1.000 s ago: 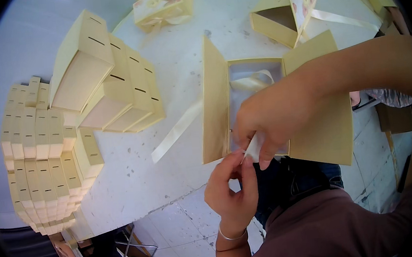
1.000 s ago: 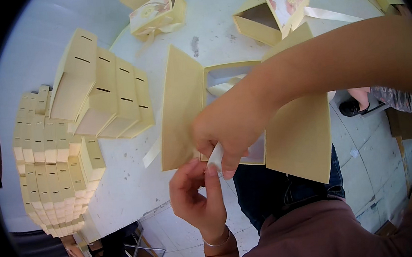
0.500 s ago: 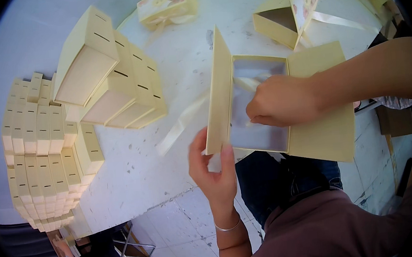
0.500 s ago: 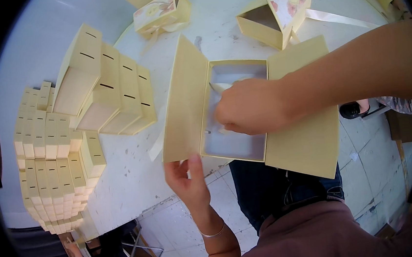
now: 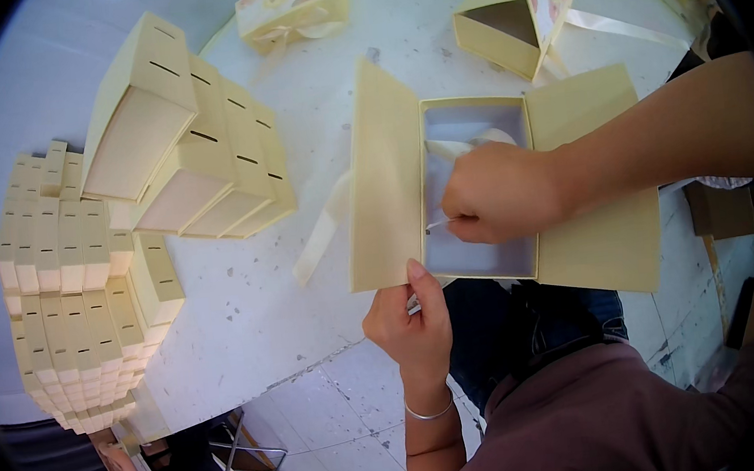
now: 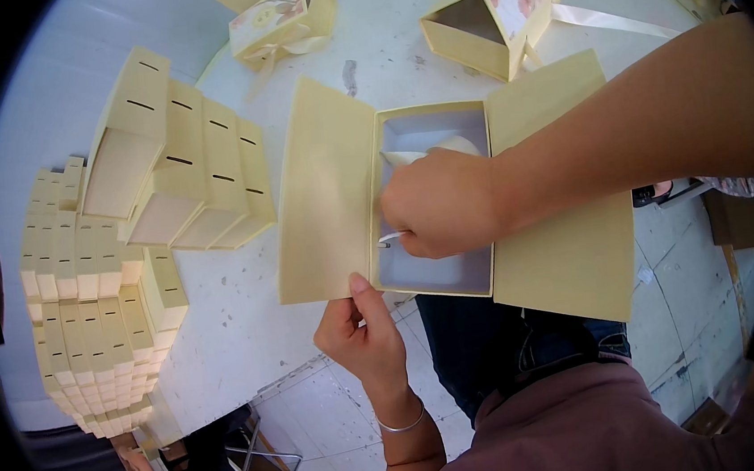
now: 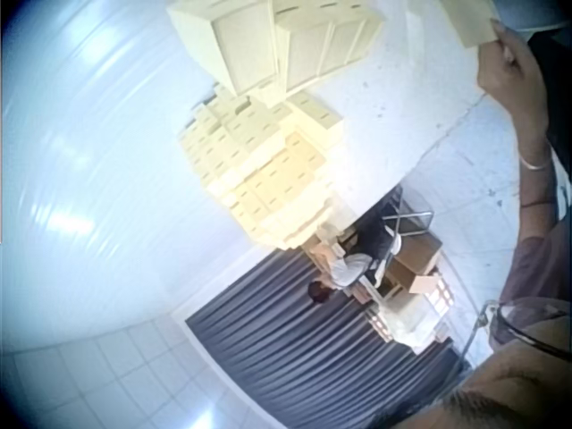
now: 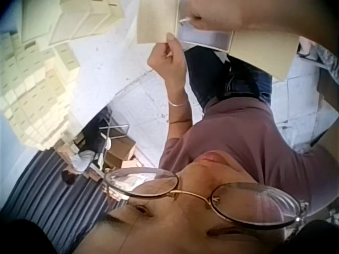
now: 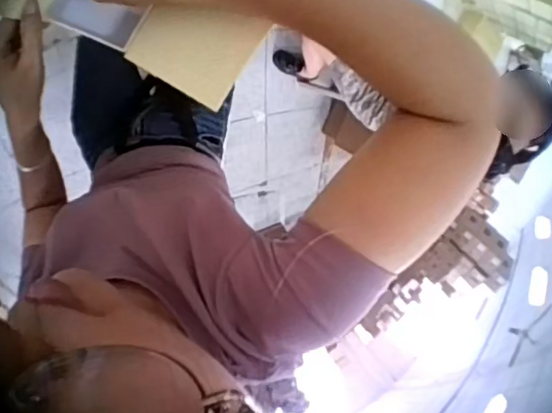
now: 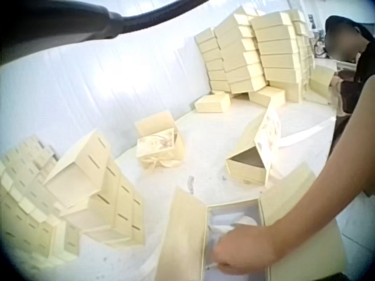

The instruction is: The person assembles small yellow cardboard boxes by folding flaps and inserting white ribbons. They repeatedly open and close the boxes to secure the ribbon, then place the finished boxes on the table.

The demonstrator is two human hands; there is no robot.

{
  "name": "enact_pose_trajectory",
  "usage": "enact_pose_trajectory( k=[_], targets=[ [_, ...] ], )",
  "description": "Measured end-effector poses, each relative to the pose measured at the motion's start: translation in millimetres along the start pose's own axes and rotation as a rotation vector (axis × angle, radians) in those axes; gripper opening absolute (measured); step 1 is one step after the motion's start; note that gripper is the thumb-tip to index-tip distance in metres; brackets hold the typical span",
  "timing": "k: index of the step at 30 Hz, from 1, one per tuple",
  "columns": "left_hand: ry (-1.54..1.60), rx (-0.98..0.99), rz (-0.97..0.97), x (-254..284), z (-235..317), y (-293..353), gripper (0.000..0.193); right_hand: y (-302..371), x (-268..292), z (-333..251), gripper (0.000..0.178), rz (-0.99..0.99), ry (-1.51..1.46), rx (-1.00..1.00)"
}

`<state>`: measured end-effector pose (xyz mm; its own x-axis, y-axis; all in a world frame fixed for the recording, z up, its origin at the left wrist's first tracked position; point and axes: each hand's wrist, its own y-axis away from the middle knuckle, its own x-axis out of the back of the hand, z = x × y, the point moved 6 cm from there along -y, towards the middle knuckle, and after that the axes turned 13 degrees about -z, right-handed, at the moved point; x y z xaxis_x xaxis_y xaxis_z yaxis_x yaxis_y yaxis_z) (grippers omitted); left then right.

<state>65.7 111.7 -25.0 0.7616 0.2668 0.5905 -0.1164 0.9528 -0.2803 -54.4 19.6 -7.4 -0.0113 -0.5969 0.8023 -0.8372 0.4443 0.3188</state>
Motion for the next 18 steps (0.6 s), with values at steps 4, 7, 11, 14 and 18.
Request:
enact_pose_trajectory(
  k=[4,7,11,14,18],
  targets=[
    [0.008,-0.002,0.002,0,-2,0,0.013,-2,-5,-4,0.026,-0.048,0.088,0.057],
    [0.0,0.006,-0.007,1,-2,-1,0.013,-7,-7,-1,0.024,-0.056,0.048,0.016],
    [0.028,-0.05,0.023,0,0,-1,0.022,-10,-9,0,0.024,-0.041,-0.085,-0.007],
    [0.121,-0.058,-0.036,1,-4,-1,0.015,-13,-12,-1,0.022,-0.028,-0.11,0.026],
    [0.241,-0.08,-0.052,1,-8,-3,0.018,-10,-13,-3,0.021,-0.13,-0.113,0.021]
  ],
)
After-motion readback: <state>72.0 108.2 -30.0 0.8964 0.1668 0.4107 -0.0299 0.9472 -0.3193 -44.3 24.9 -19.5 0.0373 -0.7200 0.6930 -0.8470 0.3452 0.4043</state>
